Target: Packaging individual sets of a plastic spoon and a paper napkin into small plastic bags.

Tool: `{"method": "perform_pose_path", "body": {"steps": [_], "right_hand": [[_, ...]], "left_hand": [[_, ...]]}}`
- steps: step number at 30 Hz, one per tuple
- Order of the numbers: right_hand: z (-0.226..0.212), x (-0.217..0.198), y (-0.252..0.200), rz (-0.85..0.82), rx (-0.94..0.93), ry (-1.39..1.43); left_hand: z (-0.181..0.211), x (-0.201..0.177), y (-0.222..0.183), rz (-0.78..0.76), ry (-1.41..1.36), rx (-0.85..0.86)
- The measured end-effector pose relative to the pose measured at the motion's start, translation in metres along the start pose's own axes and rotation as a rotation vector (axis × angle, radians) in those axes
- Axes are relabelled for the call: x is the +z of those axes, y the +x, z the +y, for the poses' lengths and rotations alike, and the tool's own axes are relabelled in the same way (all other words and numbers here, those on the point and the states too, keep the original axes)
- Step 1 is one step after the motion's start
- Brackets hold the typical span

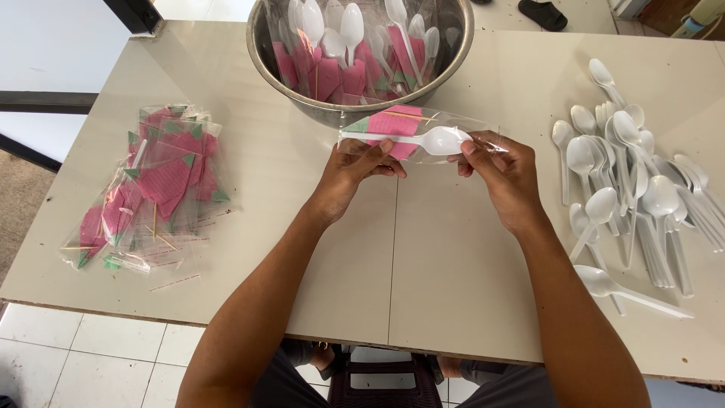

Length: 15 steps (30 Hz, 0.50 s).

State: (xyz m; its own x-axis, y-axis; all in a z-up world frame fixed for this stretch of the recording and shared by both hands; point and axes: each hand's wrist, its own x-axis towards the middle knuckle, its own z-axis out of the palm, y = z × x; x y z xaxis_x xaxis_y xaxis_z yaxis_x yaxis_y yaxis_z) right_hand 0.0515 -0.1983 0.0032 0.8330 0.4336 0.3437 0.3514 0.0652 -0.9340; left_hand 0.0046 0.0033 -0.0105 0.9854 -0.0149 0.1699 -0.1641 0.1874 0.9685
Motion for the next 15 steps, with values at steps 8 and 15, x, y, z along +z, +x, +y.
{"method": "perform_pose_path", "body": {"steps": [8,15], "right_hand": [[0.018,-0.012,0.005,0.079,-0.018,-0.067],[0.021,-0.014,0.005,0.126,-0.025,-0.112]], "left_hand": [[-0.012,-0.011,0.008,0.131,0.03,0.052],[0.003,-0.003,0.005,0.103,0.071,0.052]]}}
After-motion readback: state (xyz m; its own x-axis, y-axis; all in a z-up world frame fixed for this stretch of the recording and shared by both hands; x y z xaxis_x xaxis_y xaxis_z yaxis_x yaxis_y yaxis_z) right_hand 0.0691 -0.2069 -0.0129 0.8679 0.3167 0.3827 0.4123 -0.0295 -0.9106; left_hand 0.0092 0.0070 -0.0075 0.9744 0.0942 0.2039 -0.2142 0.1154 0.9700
